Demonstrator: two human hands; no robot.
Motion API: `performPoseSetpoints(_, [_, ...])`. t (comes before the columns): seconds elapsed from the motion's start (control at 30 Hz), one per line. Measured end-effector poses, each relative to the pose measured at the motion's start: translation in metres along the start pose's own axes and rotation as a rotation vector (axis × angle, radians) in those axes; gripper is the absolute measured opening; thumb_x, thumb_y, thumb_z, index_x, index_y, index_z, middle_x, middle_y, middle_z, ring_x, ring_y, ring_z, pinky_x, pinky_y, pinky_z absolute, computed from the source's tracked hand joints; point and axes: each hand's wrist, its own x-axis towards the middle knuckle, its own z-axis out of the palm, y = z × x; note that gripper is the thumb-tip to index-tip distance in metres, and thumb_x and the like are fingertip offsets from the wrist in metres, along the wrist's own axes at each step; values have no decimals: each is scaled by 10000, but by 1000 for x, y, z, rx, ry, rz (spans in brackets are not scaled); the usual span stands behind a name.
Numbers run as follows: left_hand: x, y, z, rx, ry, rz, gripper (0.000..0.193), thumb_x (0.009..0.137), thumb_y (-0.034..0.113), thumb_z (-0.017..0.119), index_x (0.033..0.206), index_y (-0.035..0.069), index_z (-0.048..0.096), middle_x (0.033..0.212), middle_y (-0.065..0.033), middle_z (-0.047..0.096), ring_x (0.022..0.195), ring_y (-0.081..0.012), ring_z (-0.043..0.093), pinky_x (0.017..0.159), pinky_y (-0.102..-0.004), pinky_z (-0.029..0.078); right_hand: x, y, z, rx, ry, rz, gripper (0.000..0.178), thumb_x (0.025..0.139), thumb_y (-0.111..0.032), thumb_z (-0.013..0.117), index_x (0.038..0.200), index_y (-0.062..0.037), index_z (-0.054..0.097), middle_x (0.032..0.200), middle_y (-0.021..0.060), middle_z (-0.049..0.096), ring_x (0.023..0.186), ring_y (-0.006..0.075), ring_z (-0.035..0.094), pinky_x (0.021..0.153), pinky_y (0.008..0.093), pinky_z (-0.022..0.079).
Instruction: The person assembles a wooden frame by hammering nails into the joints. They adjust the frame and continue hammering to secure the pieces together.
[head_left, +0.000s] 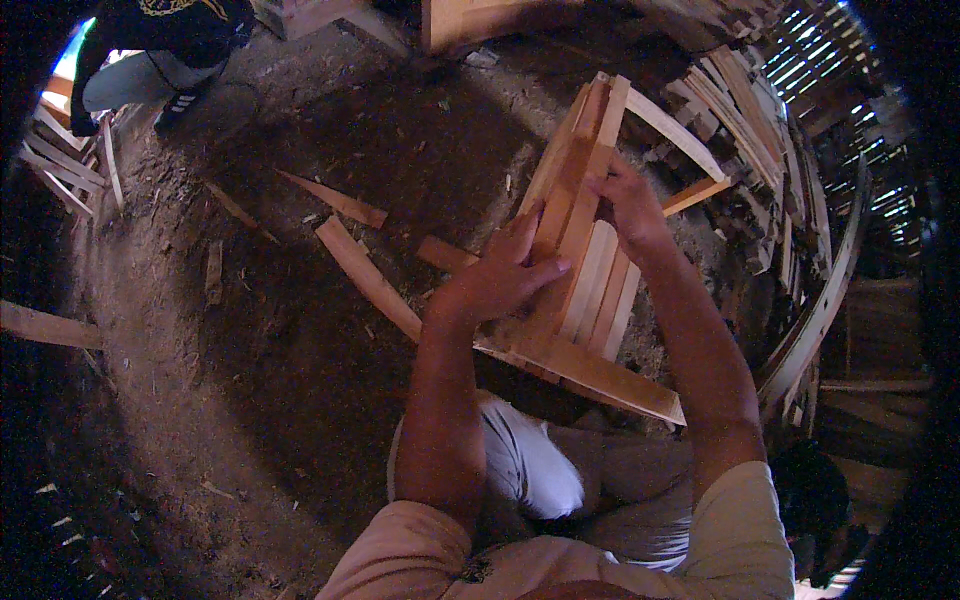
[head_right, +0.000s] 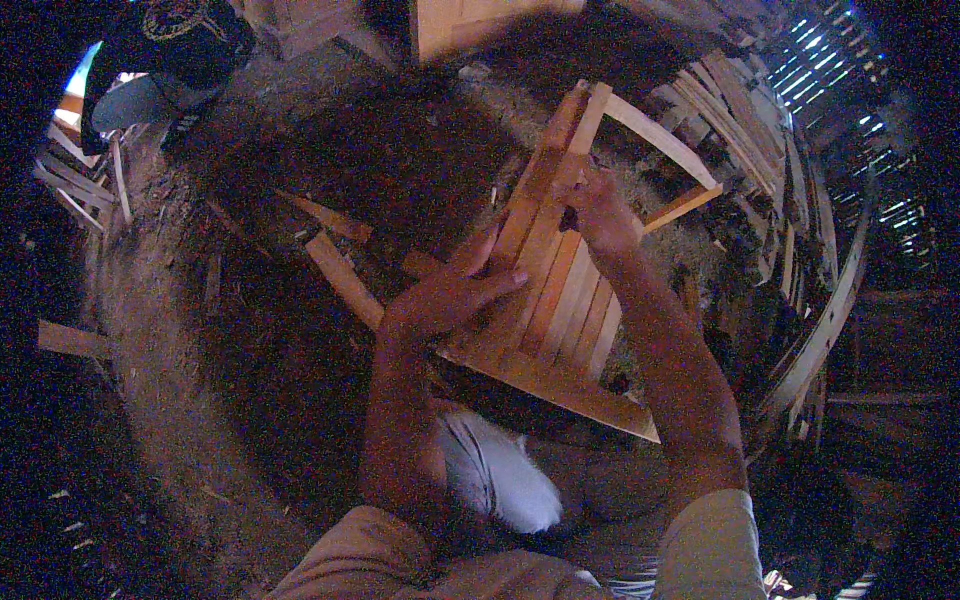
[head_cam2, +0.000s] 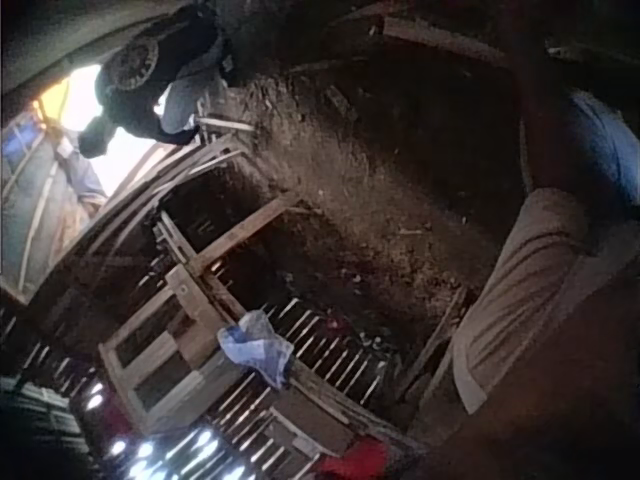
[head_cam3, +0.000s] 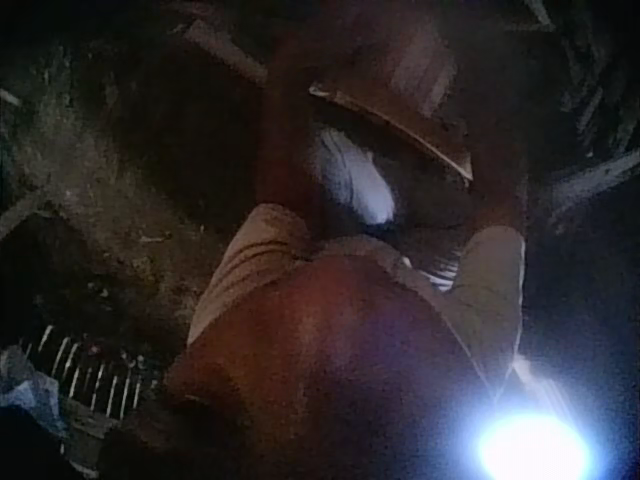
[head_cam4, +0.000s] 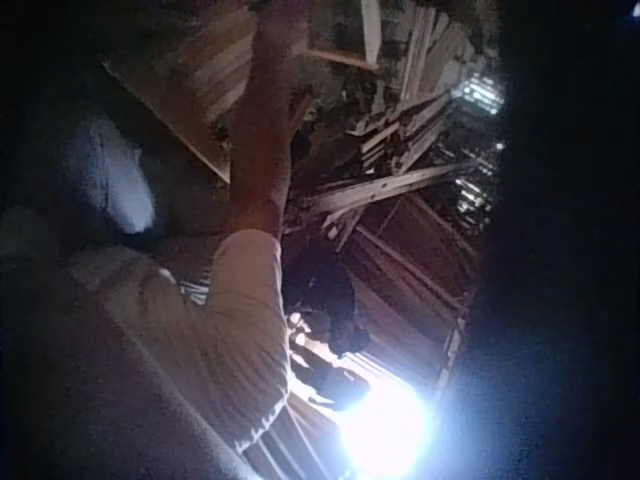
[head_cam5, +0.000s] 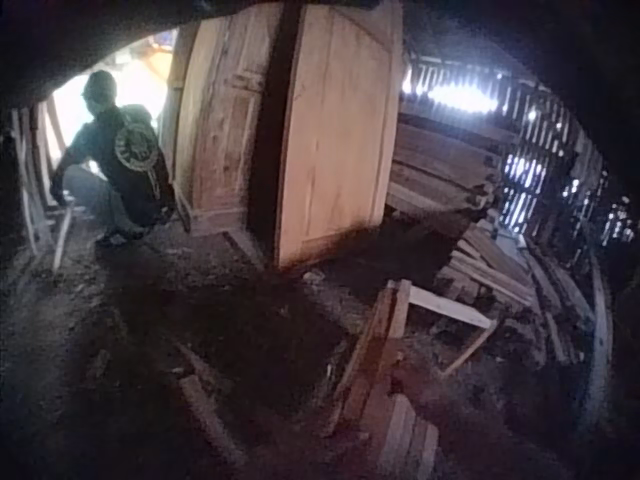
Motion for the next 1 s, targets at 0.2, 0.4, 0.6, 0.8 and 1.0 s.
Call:
performPoseSetpoints(0.2, [-6, 24, -7, 50, -58, -99, 910, 957, 382, 683, 1598, 13, 154, 1630, -184, 265, 1471, -272, 330, 1202, -388, 286, -5, -2, -2, 69, -99, -69, 462, 1011, -331, 586, 1352, -29, 511, 1162, 121, 594, 1035, 220, 661, 859, 386, 566])
performPoseSetpoints(0.4, [-2, 7, -2, 67, -15, -25, 895, 937, 425, 671, 1547, -54, 225, 1497, -285, 398, 1400, -378, 406, 1146, -426, 353, -5, -7, 0, 77, -58, -58, 509, 1014, -342, 589, 1400, -33, 466, 1223, 132, 589, 1090, 230, 645, 918, 380, 553])
performPoseSetpoints(0.6, [-3, 6, -1, 81, -14, -88, 871, 960, 326, 687, 1590, 5, 179, 1622, -189, 285, 1492, -279, 290, 1207, -396, 270, -10, -7, 3, 133, -62, -57, 578, 997, -295, 617, 1457, -16, 407, 1268, 160, 557, 1088, 249, 650, 952, 375, 545])
performPoseSetpoints(0.8, [-1, 6, -1, 30, -44, -130, 860, 969, 383, 661, 1590, 14, 195, 1620, -193, 291, 1497, -294, 287, 1214, -397, 256, -7, -5, 2, -3, 25, 7, 585, 998, -282, 621, 1468, -16, 398, 1321, 171, 532, 1118, 274, 641, 943, 392, 567])
performPoseSetpoints(1.0, [-6, 18, -3, 154, -33, -154, 875, 972, 454, 626, 1602, 42, 181, 1628, -191, 277, 1516, -295, 252, 1222, -394, 234, -7, -7, 6, 156, -22, 18, 542, 1001, -241, 620, 1458, -35, 414, 1353, 170, 517, 1150, 286, 629, 916, 408, 590])
